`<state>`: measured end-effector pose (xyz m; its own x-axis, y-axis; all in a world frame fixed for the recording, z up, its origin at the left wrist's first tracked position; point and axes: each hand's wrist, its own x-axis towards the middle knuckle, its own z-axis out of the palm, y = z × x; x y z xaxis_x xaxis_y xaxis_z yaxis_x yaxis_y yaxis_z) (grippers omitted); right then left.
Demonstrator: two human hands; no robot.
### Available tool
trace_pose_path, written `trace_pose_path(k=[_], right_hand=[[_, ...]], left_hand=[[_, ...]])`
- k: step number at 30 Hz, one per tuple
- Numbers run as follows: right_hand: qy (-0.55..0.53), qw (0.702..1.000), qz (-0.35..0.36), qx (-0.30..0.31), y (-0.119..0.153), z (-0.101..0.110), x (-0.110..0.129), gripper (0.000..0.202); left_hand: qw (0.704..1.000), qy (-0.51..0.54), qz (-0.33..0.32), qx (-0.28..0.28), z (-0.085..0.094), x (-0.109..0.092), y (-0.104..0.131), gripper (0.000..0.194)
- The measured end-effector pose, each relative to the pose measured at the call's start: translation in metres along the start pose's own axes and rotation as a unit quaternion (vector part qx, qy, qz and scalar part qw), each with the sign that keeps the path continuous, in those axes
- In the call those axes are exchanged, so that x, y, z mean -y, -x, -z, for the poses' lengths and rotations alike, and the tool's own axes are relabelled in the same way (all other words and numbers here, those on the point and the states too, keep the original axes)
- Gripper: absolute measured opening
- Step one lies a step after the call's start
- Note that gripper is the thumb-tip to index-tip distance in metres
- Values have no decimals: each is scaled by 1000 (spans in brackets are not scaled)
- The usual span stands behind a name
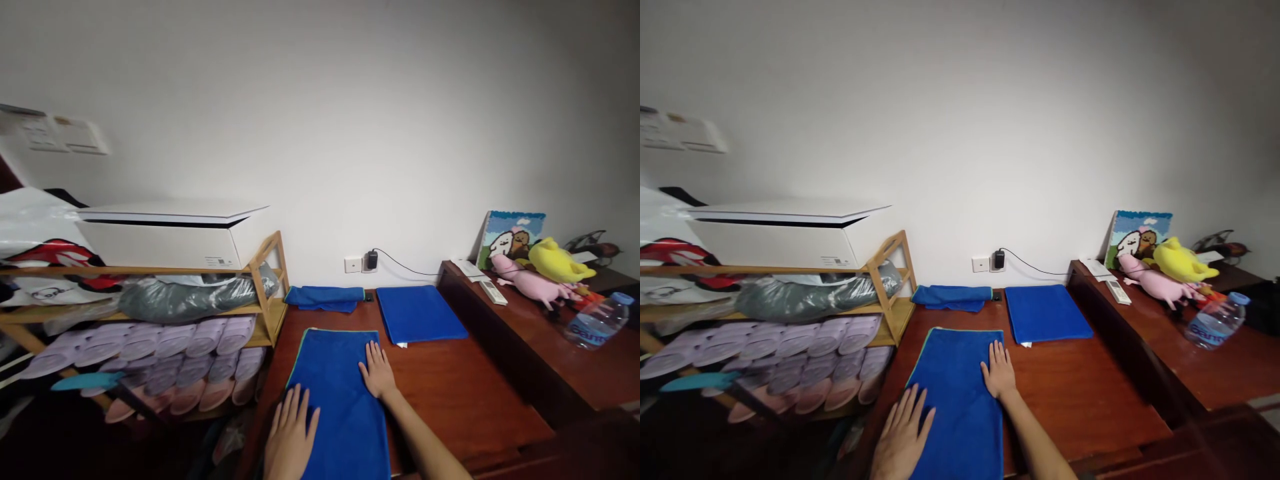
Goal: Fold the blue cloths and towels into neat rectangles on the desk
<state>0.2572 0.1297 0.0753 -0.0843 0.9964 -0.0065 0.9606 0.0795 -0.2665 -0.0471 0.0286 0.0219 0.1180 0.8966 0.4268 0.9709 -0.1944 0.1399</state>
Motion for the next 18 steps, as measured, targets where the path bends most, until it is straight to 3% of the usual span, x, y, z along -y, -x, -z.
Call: trace_pose_path(k=[3,5,8,11,14,18], right_hand=[[2,1000,22,15,-7,6,0,74],[0,999,26,19,-19,13,2,72],[-3,1000,9,13,-38,16,9,70],[-3,1000,0,7,-50,7,14,71],[-6,1000,10,-1,-56,-3,10,71],[-12,1000,17,0,-64,-4,6,70]], left_hand=[[997,28,-70,26,4,-32,-83,61],[992,46,-106,53,-4,-53,-126,59],[987,59,-123,84,-27,-78,-162,58],[986,61,-124,94,-48,-93,-174,56],[988,57,-109,99,-60,-84,-177,57],[995,12,-18,102,-66,-32,-179,63]])
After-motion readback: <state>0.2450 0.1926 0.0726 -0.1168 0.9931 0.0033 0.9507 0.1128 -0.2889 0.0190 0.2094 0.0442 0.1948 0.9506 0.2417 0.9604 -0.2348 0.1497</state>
